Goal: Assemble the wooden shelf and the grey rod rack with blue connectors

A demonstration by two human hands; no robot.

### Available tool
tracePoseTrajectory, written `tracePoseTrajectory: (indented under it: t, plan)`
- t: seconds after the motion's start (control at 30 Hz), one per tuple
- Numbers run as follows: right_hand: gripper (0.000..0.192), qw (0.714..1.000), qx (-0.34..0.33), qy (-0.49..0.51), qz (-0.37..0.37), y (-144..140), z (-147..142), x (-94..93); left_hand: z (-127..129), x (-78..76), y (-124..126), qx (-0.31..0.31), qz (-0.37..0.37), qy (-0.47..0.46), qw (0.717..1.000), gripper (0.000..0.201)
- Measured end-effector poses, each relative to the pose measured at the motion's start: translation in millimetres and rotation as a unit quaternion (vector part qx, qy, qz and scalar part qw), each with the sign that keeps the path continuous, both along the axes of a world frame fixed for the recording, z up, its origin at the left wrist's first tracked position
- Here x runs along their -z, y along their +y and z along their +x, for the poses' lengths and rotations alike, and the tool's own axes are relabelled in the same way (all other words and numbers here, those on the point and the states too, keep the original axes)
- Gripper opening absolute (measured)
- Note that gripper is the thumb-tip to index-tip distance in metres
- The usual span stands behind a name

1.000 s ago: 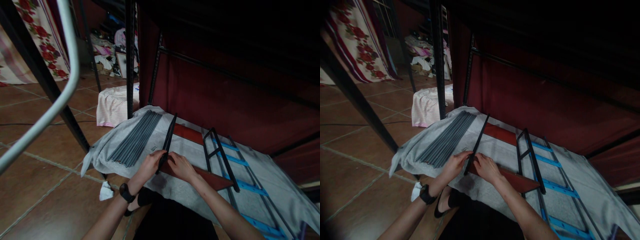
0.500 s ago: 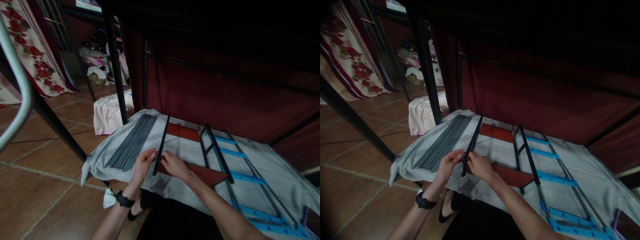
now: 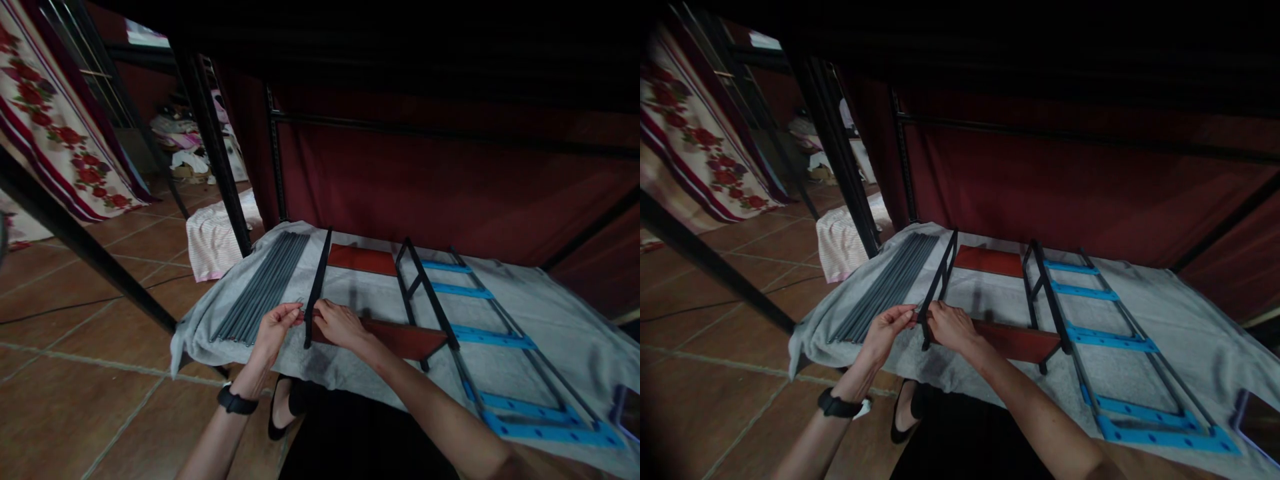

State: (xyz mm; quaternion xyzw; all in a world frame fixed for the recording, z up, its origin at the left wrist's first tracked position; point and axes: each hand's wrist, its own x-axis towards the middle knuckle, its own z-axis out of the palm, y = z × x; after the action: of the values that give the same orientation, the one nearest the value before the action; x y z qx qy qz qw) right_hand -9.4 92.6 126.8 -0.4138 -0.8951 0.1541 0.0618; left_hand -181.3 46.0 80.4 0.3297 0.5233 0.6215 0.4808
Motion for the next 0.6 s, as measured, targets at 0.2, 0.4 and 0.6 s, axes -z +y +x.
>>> tracePoseTrajectory:
  t: [0.2,0.4,0.6]
  plan:
    - [0.029,1.000,0.000,0.004,0.005,0.1,0.8,-1.2,3.4,2.4,4.8,-0.031,0.009,0.023,0.999,0.037]
    - [0.030,1.000,0.001,0.001,0.008,0.9,0.1,0.1,-1.5,1.2,8.2,-0.005,0.068,0.109,0.992,0.030]
    - [0.029,1.000,-0.008,0.012,0.022,0.8,1.6,1.0,2.3,-2.3,3.7,-0.017,0.026,0.046,0.998,0.051]
